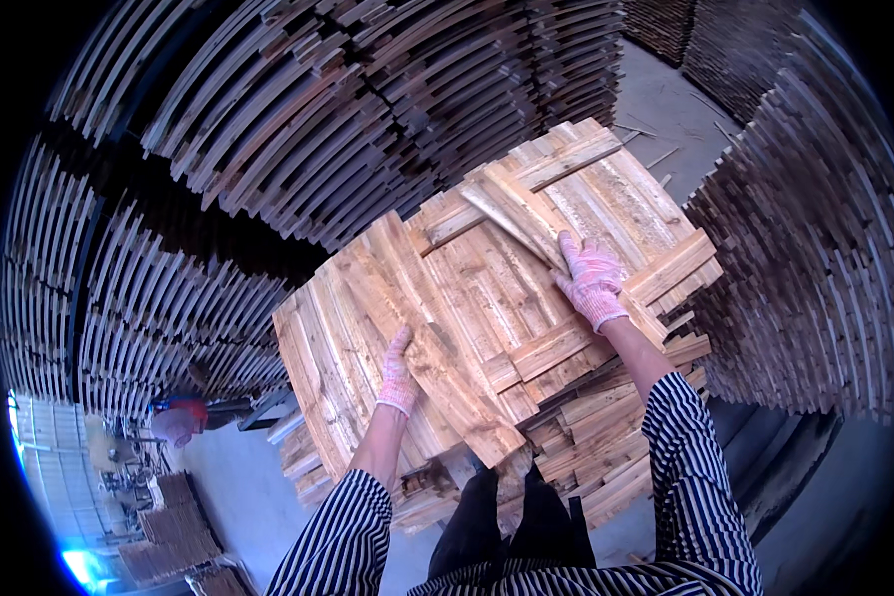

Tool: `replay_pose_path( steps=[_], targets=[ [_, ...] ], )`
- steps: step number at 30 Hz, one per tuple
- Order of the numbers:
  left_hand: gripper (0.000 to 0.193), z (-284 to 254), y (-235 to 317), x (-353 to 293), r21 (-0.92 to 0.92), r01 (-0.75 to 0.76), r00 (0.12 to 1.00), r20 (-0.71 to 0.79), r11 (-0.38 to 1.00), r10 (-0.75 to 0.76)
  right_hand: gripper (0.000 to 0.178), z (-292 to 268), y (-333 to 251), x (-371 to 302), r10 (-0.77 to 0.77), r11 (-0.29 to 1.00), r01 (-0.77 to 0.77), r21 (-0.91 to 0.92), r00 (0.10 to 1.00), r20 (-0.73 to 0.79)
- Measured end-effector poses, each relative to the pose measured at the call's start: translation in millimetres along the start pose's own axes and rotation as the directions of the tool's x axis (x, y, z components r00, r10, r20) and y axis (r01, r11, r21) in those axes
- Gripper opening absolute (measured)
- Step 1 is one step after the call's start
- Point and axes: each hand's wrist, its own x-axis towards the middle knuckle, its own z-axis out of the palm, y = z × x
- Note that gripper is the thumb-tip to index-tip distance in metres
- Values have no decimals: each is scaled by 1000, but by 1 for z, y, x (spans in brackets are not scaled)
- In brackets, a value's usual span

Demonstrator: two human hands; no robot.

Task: The person repeatedly picks up bundles of wooden planks from a large pile and stacks them onto a growing vertical stack. The person wears pink gloves and handles the planks by hand, aligning them as they build the stack higher.

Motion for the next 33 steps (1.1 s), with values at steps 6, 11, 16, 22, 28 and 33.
replay_pose_path(
  steps=[6, 11, 16, 22, 28, 33],
  targets=[
    [46, 22, -2, 2, 23, 36, 999, -2, 999, -36, 54, 13, -64, -2, -11, 1000, 17, 24, 973, -228],
    [61, 31, 4, -1, -33, 137, 981, 140, 990, -131, 44, 45, -144, -13, -59, 907, 13, 422, 994, 95],
    [91, 42, 9, -14, -13, 65, 996, 58, 998, -64, 57, 24, -60, 18, -82, 981, -26, -193, 842, -534],
    [96, 22, 17, -6, -70, 101, 994, 51, 992, -98, 55, 7, -77, 37, 148, 987, -144, 75, 988, -53],
    [91, 16, 19, -1, -115, 303, 941, 195, 946, -278, 76, 1, -176, -9, 17, 987, -39, 158, 991, 135],
    [92, 68, -2, 10, -120, 376, 911, 231, 919, -342, 88, -31, -180, -38, -124, 864, -22, 503, 959, 255]
  ],
)
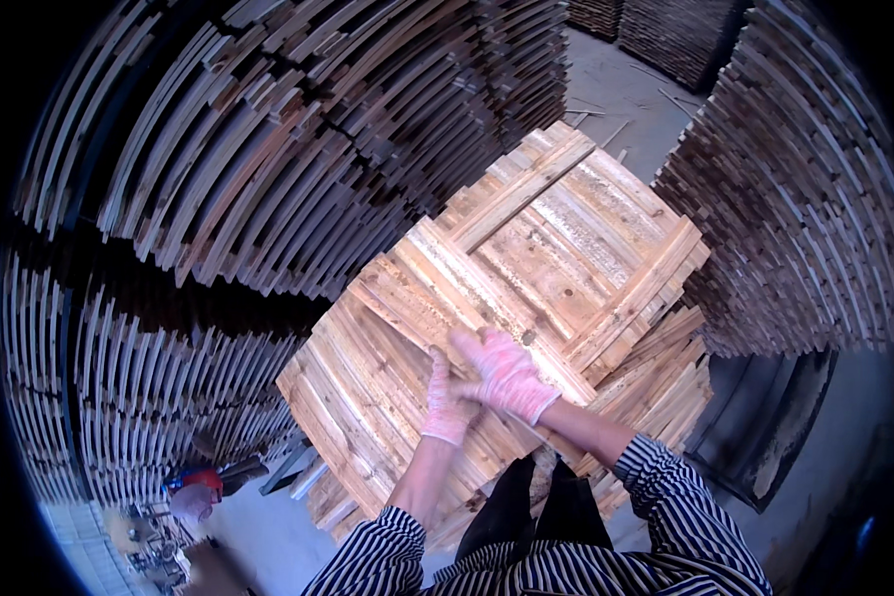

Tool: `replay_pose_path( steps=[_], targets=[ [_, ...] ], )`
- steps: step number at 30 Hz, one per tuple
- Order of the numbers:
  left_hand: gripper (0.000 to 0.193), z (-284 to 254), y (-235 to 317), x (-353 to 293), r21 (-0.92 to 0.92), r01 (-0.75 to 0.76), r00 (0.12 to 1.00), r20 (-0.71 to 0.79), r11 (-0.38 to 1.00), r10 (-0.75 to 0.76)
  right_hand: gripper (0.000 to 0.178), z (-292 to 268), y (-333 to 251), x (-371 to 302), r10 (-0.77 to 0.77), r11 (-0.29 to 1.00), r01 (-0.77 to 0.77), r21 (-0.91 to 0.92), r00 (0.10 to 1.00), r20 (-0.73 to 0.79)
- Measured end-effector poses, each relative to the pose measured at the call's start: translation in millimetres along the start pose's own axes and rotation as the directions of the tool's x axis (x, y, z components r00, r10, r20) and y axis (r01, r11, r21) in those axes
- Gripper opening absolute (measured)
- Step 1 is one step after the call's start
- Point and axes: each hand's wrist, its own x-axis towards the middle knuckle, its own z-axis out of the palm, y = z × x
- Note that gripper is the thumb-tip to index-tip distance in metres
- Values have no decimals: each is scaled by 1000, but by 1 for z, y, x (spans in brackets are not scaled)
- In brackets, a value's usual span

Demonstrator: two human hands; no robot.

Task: The person repeatedly picks up bundles of wooden planks from a large pile and stacks them onto a growing vertical stack. The person wears pink gloves and handles the planks by hand, aligning them as they build the stack higher.

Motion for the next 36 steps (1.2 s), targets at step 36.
replay_pose_path(
  steps=[36],
  targets=[
    [135, 48, -18, 73, 509, -244, 914, 406, -825, -20, 73, -96, 170, -21, 30, 999, -34, -2, 905, -425]
  ],
)
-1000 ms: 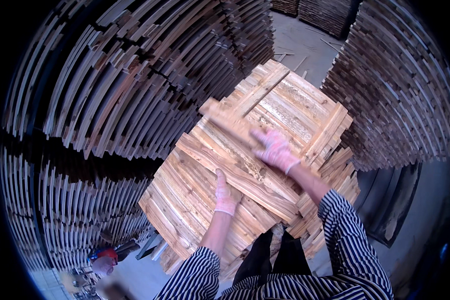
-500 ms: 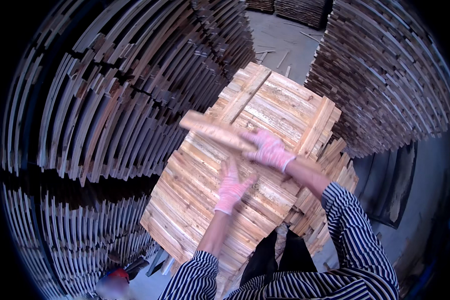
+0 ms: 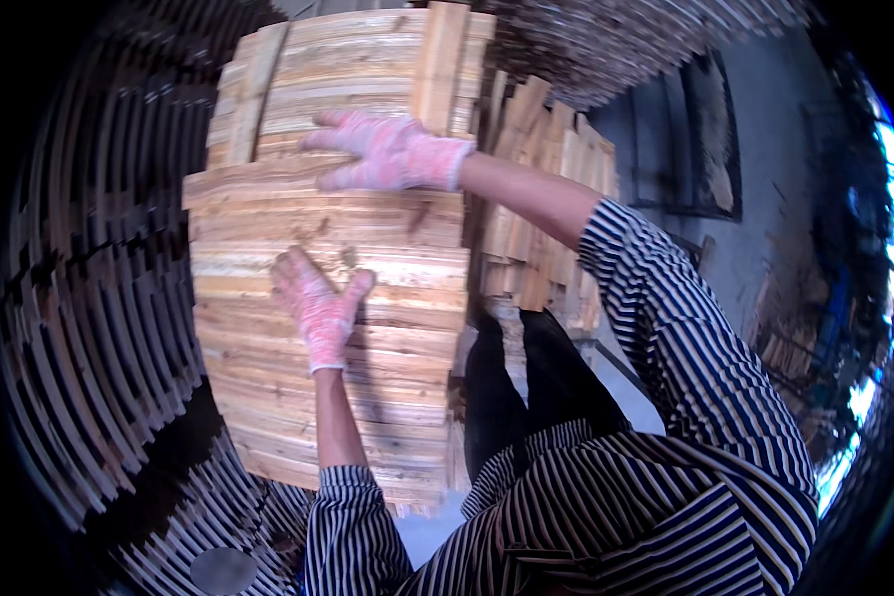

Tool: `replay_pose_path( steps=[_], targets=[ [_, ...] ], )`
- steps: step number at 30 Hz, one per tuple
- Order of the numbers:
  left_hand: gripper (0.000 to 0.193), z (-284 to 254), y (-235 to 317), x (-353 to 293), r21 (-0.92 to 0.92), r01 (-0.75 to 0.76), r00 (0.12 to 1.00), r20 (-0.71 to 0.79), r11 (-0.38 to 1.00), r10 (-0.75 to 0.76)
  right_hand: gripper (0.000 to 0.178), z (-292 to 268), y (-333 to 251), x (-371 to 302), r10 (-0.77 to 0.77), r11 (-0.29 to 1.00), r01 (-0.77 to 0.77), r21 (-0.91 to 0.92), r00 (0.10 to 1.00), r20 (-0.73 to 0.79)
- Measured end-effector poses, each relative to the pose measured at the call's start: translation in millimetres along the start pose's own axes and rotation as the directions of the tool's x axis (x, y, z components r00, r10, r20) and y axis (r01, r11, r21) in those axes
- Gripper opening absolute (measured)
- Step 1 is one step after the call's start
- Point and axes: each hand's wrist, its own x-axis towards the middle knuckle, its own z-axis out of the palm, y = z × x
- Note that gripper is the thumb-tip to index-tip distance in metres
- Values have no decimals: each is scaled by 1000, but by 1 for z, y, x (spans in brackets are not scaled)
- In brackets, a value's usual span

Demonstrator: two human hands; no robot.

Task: The person repeatedly picks up bundles of wooden planks from a large pile and stacks them onto a growing vertical stack. The person wears pink gloves and handles the planks by hand, aligning them as they build the stack higher.

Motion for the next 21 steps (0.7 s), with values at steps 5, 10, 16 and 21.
replay_pose_path(
  steps=[5, 10, 16, 21],
  targets=[
    [83, 13, 51, -67, -430, -292, 943, -280, 854, 181, 73, -42, 128, -167, 578, 812, -518, 268, 774, -258],
    [65, 81, 148, -178, -717, -232, 795, 250, 657, 553, 68, 62, 253, -379, 987, 124, -961, 247, 144, 67],
    [95, 307, 154, -177, -439, 304, 735, 673, 845, 86, 87, 165, 319, -512, 992, -124, -983, 134, -121, 33],
    [119, 403, 202, -135, -271, 220, 767, 641, 937, 5, 105, 173, 370, -541, 994, -109, -971, 213, -104, 35]
  ],
)
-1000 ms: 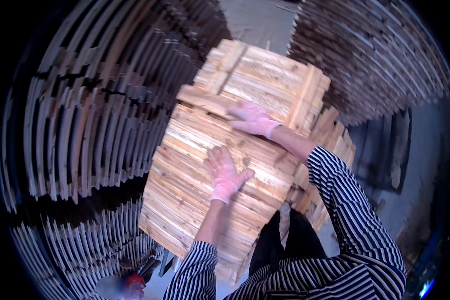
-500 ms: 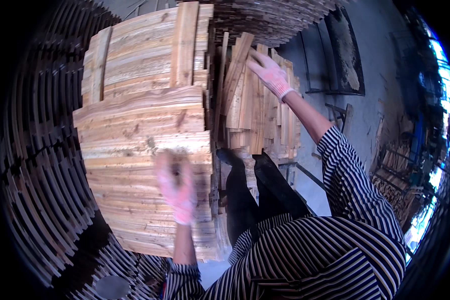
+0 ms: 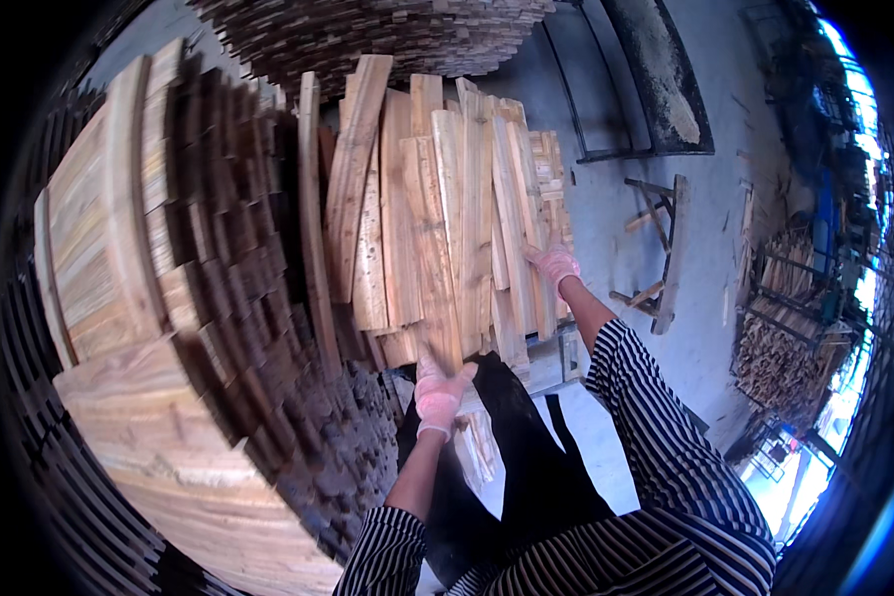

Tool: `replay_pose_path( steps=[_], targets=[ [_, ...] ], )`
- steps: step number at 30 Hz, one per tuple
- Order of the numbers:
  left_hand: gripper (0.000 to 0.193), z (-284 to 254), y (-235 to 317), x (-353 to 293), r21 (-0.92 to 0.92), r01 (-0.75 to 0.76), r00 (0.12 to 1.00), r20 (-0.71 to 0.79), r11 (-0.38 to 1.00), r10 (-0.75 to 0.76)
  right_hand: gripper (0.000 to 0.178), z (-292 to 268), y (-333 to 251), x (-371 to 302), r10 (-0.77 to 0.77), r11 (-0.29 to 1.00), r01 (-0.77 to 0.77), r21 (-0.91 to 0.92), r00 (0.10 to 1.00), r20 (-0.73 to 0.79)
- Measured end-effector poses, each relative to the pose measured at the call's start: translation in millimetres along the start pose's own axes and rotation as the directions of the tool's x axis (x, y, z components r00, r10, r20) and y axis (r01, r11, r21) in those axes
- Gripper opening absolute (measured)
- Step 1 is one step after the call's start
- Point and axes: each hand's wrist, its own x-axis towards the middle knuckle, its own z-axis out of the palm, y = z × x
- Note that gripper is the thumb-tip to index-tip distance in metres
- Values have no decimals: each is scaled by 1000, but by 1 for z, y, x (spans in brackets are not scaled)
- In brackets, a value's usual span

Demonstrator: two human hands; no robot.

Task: The person repeatedly picks up bundles of wooden planks from a large pile and stacks them onto a growing vertical stack. The person wears pink gloves and handles the planks by hand, aligning them as they build the stack higher.

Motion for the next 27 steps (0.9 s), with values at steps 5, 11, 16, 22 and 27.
replay_pose_path(
  steps=[5, 11, 16, 22, 27],
  targets=[
    [129, 29, 25, 50, 6, 185, 981, -55, 983, -184, 107, 19, 14, 36, -70, 997, 72, 26, 995, -65],
    [114, 11, -27, 47, -357, 50, 995, -67, 933, -79, 99, -10, 28, 31, -84, 863, 35, 504, 994, 75],
    [106, -2, 20, 20, -587, -97, 995, -74, 803, 66, 96, -12, 16, 30, -120, 845, 52, 532, 988, 94],
    [104, 76, 82, 64, 130, -168, 908, -365, 977, 205, 108, 25, -16, 33, -56, 985, 61, 159, 998, -32],
    [97, 88, 107, 53, 40, 46, 927, -373, 998, -28, 104, 16, -49, 25, 114, 992, -117, 49, 992, 59]
  ],
)
